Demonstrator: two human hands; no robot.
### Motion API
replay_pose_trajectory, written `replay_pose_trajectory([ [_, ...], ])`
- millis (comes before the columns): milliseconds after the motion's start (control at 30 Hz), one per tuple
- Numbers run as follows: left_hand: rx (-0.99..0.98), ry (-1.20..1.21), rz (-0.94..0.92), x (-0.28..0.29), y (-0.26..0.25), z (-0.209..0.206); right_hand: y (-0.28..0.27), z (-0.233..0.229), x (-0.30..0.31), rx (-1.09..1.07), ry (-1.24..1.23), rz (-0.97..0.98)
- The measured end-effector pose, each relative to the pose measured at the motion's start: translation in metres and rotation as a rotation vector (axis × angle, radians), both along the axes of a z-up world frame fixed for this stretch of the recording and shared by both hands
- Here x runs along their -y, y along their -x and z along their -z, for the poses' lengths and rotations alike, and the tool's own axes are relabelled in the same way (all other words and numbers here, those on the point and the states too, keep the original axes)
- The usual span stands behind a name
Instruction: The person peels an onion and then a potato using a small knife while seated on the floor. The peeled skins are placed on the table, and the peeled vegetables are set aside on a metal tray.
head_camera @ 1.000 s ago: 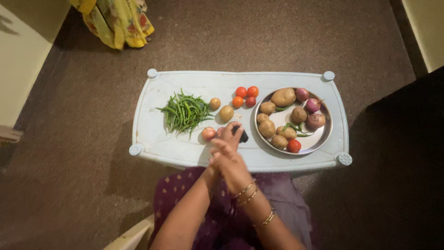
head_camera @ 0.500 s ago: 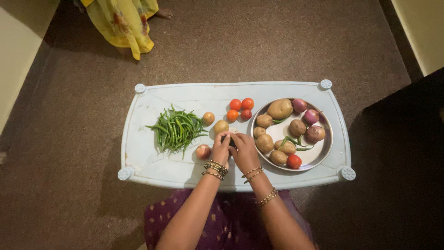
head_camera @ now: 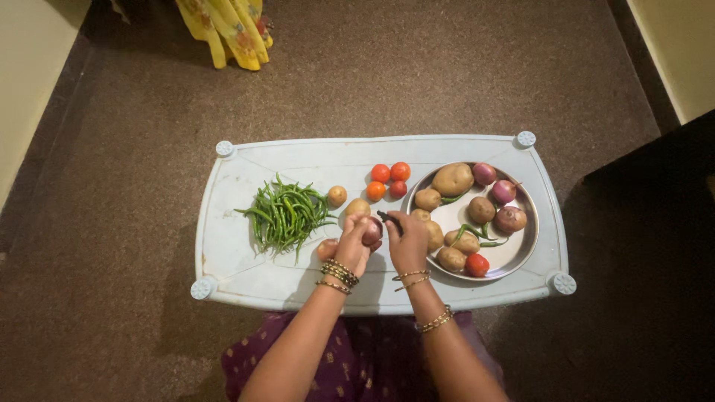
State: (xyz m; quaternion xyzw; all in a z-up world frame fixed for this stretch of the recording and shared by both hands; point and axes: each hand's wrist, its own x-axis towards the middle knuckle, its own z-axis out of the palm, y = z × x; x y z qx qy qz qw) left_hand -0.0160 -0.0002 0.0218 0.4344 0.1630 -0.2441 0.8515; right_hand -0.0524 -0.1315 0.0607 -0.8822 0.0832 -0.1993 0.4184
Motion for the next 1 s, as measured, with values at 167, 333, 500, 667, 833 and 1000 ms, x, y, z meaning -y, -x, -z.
replay_pose_trajectory([
  [167, 0.014, 0.024, -0.12, 0.011, 0.0, 0.015, 0.004, -0.003, -0.013, 0.096, -0.046, -0.025],
  [333, 0.043, 0.01, -0.206, 0.015, -0.003, 0.025, 0.014, -0.014, -0.029, 0.083, -0.084, -0.066],
  [500, 0.144, 0.02, -0.203, 0.011, -0.005, 0.029, 0.015, -0.022, -0.036, 0.153, -0.037, -0.097],
  [667, 0.154, -0.04, -0.088, 0.004, -0.001, 0.014, 0.008, -0.013, -0.032, 0.109, -0.115, -0.042],
  [833, 0.219, -0.116, 0.111, -0.003, 0.004, -0.003, -0.008, 0.046, 0.001, 0.105, -0.163, -0.05],
  [1000, 0.354, -0.193, 0.195, -0.005, 0.01, 0.01, -0.019, 0.076, 0.011, -0.245, -0.944, 0.003],
])
